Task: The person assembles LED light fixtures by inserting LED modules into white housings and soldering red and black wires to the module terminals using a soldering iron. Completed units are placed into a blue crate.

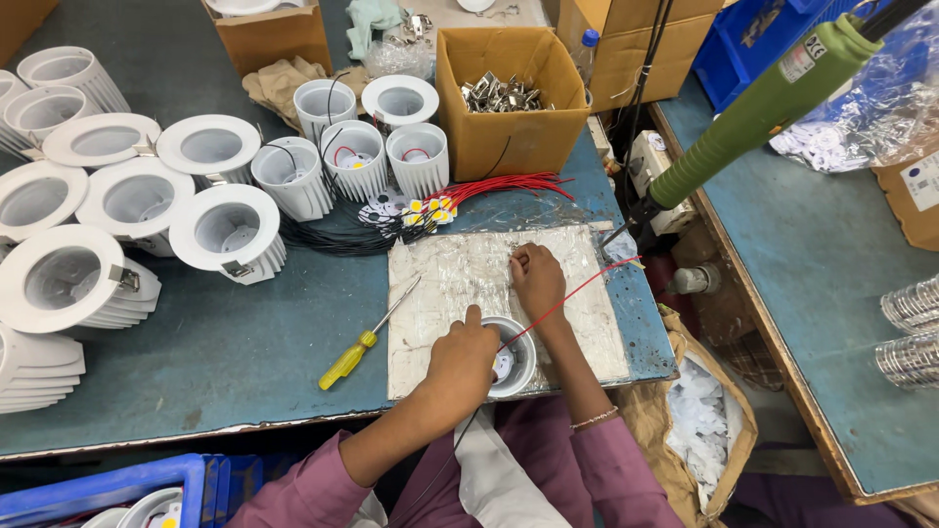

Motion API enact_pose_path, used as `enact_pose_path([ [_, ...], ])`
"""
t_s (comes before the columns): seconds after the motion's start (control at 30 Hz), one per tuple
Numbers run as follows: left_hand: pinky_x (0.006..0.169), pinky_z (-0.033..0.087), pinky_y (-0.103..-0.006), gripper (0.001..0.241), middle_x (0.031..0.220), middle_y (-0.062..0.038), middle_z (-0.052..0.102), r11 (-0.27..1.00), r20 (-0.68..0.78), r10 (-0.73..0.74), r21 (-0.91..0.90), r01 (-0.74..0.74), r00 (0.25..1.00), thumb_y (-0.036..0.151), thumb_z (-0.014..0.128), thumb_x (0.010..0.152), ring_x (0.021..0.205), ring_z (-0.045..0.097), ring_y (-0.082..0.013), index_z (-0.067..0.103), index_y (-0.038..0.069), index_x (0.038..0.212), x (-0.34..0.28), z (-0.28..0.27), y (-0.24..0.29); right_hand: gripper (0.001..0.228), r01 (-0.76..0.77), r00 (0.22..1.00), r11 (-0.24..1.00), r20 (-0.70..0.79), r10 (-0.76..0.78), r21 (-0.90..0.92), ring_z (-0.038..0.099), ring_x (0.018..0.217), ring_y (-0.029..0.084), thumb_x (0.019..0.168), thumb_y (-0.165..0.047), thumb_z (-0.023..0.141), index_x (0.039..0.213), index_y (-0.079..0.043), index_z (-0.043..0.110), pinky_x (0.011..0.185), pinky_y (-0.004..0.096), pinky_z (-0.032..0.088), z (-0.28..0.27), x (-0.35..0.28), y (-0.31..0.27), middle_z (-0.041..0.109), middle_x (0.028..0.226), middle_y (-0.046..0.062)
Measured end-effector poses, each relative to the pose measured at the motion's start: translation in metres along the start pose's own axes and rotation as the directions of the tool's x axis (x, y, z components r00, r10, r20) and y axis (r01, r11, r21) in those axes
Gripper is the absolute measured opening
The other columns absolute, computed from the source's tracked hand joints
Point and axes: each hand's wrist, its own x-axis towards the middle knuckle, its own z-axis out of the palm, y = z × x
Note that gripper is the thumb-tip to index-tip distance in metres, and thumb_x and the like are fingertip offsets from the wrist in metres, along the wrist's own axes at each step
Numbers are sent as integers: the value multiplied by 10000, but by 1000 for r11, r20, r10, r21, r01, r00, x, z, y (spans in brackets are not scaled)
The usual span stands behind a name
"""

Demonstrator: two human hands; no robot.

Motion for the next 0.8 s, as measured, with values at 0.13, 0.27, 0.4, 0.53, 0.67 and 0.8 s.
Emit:
enact_pose_path([
  [0.13,712,591,-461,363,1210,-250,519,1000,13,2,-7,-2,1000,42,839,651,967,644,-389,668,-38,961,0,-1,-1,80,-99,992,995,78,99,1,725,753,250,853,-122,743,914,-83,710,703,383,570,-3,2,1,692,891,100],
  [0.27,718,592,-460,342,1221,-250,521,1000,0,2,0,-2,1000,40,836,658,966,650,-386,675,-35,950,0,0,0,74,34,999,987,16,-32,-155,672,823,353,871,-92,731,934,-56,713,717,459,532,0,-2,0,675,920,152],
  [0.4,727,590,-466,359,1233,-251,512,1000,16,-7,1,7,1000,47,846,653,971,647,-387,670,-36,956,0,-2,0,68,75,997,987,3,-76,-140,665,861,367,877,-82,709,944,-69,718,751,465,532,-4,-5,1,670,935,157],
  [0.53,747,586,-466,365,1216,-234,518,1000,34,-16,-20,17,999,55,851,662,982,641,-386,670,-26,969,0,-4,1,34,16,996,983,90,1,-185,652,889,353,897,-106,708,928,-93,707,776,459,530,-11,-5,2,653,952,143],
  [0.67,754,586,-466,350,1220,-226,521,999,35,-22,-24,23,999,51,847,670,987,640,-386,677,-16,968,0,-4,2,70,109,993,971,71,-96,-212,619,948,345,885,-51,673,942,-65,636,748,463,521,-13,-8,0,615,949,127],
  [0.8,763,582,-470,349,1205,-222,528,999,31,-26,-35,28,999,75,854,683,988,640,-389,678,-13,971,-2,-4,1,108,187,981,982,38,-188,14,621,895,311,896,19,647,977,-32,596,745,411,528,-21,-14,6,601,956,137],
])
